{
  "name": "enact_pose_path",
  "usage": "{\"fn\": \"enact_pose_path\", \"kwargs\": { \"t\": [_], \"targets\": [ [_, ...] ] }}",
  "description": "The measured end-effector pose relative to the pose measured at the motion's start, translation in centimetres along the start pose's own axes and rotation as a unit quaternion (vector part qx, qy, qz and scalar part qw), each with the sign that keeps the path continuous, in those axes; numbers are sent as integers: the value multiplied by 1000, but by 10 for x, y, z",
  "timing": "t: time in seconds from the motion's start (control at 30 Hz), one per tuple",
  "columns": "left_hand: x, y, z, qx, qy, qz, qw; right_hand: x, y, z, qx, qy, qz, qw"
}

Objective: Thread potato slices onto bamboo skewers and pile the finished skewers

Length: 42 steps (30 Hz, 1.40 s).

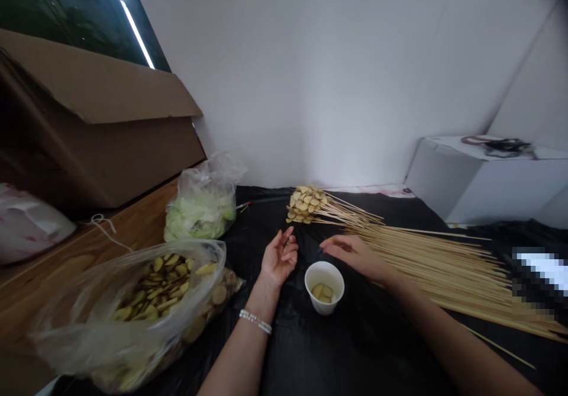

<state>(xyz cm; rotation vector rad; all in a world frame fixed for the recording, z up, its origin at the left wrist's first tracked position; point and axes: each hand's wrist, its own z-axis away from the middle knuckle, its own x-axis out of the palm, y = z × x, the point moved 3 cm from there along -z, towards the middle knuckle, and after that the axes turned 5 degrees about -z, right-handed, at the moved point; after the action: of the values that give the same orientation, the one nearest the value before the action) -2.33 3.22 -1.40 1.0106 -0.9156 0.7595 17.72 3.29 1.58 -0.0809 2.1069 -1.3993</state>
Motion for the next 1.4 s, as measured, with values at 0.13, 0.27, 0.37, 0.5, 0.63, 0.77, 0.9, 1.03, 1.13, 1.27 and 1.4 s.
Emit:
{"fn": "enact_pose_path", "kwargs": {
  "t": [0.13, 0.27, 0.37, 0.5, 0.63, 0.77, 0.9, 1.03, 1.13, 1.27, 1.4],
  "targets": [
    [1, -1, -1, 4, 16, -28, 999, -3, -18, 10, 38, -190, -113, 975],
    [-1, -5, -3, -2, 42, -31, 999, 10, -25, 17, 9, -269, -37, 962],
    [1, -7, -3, -7, 30, -14, 999, 24, -30, 17, -11, -263, 7, 965],
    [4, -14, -1, -22, 28, -2, 999, 27, -42, 16, -32, -225, 7, 974],
    [6, -24, -1, -17, 54, -66, 996, 17, -48, 13, -75, -113, 58, 989],
    [7, -34, -3, -34, 67, -119, 990, 9, -42, 10, -126, 15, 145, 981],
    [9, -46, -2, -76, 62, -124, 987, 9, -33, 7, -168, 102, 288, 937],
    [13, -56, -1, -126, 22, -95, 987, 16, -33, 8, -223, 109, 410, 878],
    [14, -58, -1, -136, 10, -85, 987, 19, -38, 11, -258, 107, 457, 845],
    [11, -57, -1, -140, 46, -66, 987, 12, -40, 14, -262, 148, 454, 839],
    [10, -55, 1, -146, 84, -49, 984, -4, -30, 9, -204, 212, 363, 884]
  ]
}}
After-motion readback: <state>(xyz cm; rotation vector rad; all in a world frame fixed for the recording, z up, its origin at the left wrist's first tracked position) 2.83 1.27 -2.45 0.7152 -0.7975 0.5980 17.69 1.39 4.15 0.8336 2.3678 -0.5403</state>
